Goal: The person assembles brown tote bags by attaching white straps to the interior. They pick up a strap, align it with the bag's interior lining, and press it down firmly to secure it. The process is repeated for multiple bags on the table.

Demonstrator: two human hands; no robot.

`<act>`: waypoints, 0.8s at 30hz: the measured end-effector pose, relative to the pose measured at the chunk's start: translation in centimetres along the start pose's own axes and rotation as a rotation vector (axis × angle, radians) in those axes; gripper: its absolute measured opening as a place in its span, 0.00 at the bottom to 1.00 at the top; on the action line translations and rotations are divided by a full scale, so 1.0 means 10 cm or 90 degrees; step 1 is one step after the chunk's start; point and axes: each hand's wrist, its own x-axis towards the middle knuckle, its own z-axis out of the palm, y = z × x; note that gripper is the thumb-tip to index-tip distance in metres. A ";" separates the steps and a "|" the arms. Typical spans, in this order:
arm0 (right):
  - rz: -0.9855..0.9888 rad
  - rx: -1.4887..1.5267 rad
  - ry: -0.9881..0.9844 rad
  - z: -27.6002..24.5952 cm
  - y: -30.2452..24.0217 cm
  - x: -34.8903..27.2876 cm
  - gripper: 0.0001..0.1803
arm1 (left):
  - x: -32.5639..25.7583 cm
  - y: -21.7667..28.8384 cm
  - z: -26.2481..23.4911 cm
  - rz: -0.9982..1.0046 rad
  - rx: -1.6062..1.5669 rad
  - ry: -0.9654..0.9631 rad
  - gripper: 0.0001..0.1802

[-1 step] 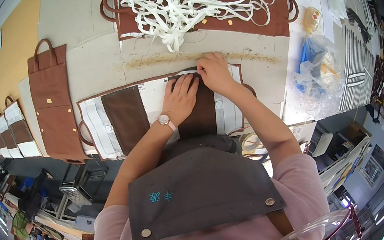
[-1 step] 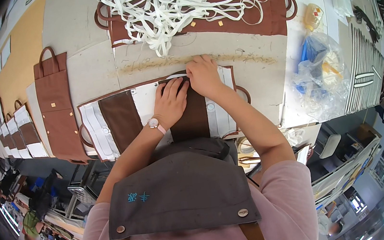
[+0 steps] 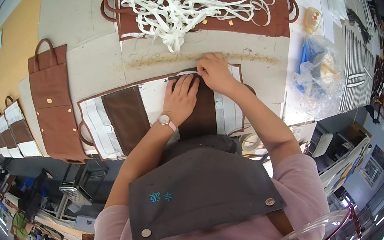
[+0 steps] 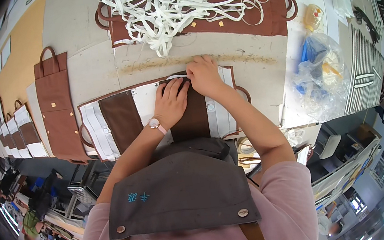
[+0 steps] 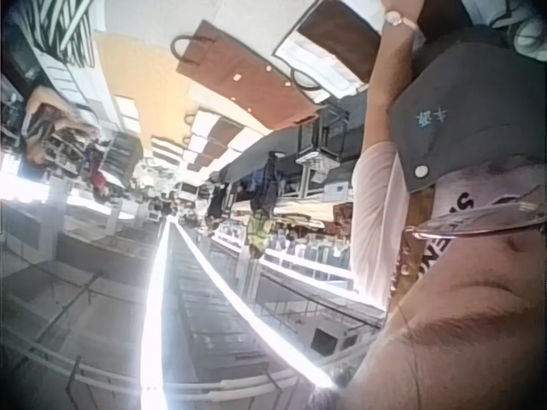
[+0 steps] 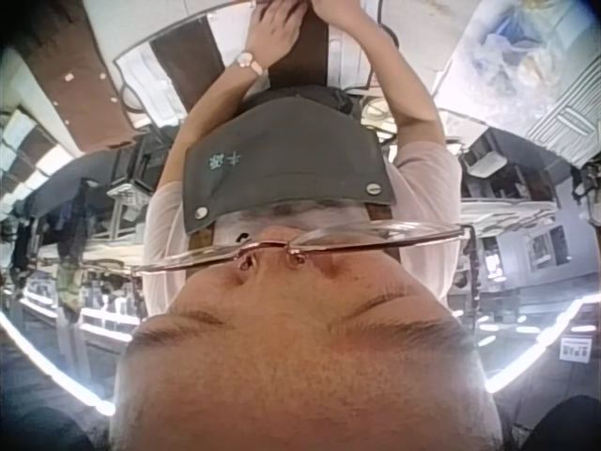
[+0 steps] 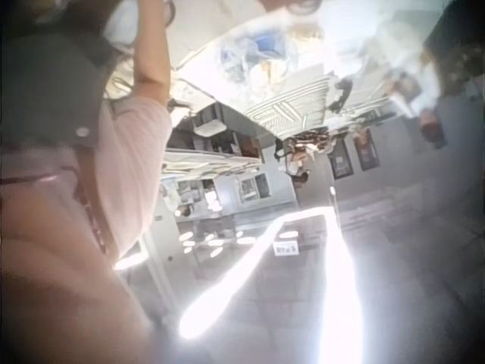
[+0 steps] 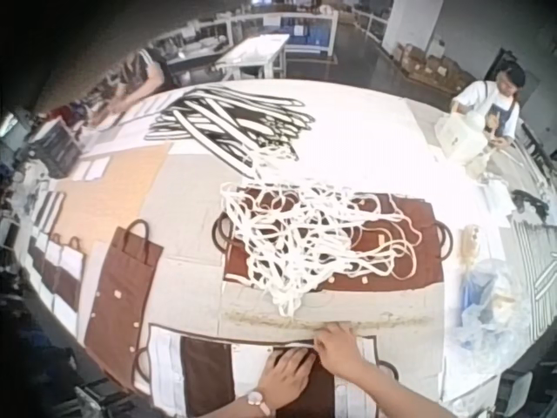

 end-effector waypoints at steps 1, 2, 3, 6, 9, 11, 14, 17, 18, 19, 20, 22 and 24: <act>0.004 0.020 -0.031 -0.04 0.02 0.00 0.03 | 0.00 0.00 0.01 -0.002 0.000 0.001 0.25; 0.008 0.041 -0.062 -0.12 0.02 0.01 0.03 | -0.01 0.01 0.02 -0.005 0.000 0.000 0.25; 0.012 0.062 -0.093 -0.17 0.01 0.02 0.04 | -0.01 0.00 0.02 -0.003 0.004 -0.002 0.25; -0.015 0.035 -0.037 -0.09 0.06 0.01 0.07 | -0.03 0.00 0.04 -0.015 0.003 0.000 0.28; -0.058 0.029 0.001 -0.12 0.06 -0.07 0.11 | -0.07 -0.02 0.01 -0.061 -0.008 0.010 0.31; -0.058 0.057 0.027 -0.10 0.14 -0.09 0.13 | -0.10 -0.06 -0.05 -0.090 0.009 0.007 0.33; -0.066 0.066 0.061 -0.08 0.19 -0.13 0.15 | -0.08 -0.07 -0.09 -0.087 0.058 -0.005 0.34; -0.064 0.076 0.084 -0.06 0.20 -0.15 0.14 | -0.08 -0.08 -0.09 -0.083 0.070 -0.023 0.35; -0.060 0.082 0.090 -0.04 0.20 -0.16 0.14 | -0.08 -0.09 -0.09 -0.082 0.069 -0.025 0.35; -0.062 0.082 0.098 -0.03 0.20 -0.15 0.14 | -0.08 -0.10 -0.09 -0.080 0.068 -0.026 0.35; -0.064 0.081 0.106 -0.02 0.20 -0.16 0.14 | -0.09 -0.10 -0.09 -0.079 0.066 -0.028 0.34; -0.067 0.074 0.120 0.01 0.20 -0.17 0.13 | -0.09 -0.11 -0.09 -0.074 0.067 -0.030 0.34; -0.073 0.061 0.130 0.01 0.18 -0.17 0.12 | -0.08 -0.11 -0.09 -0.071 0.074 -0.028 0.33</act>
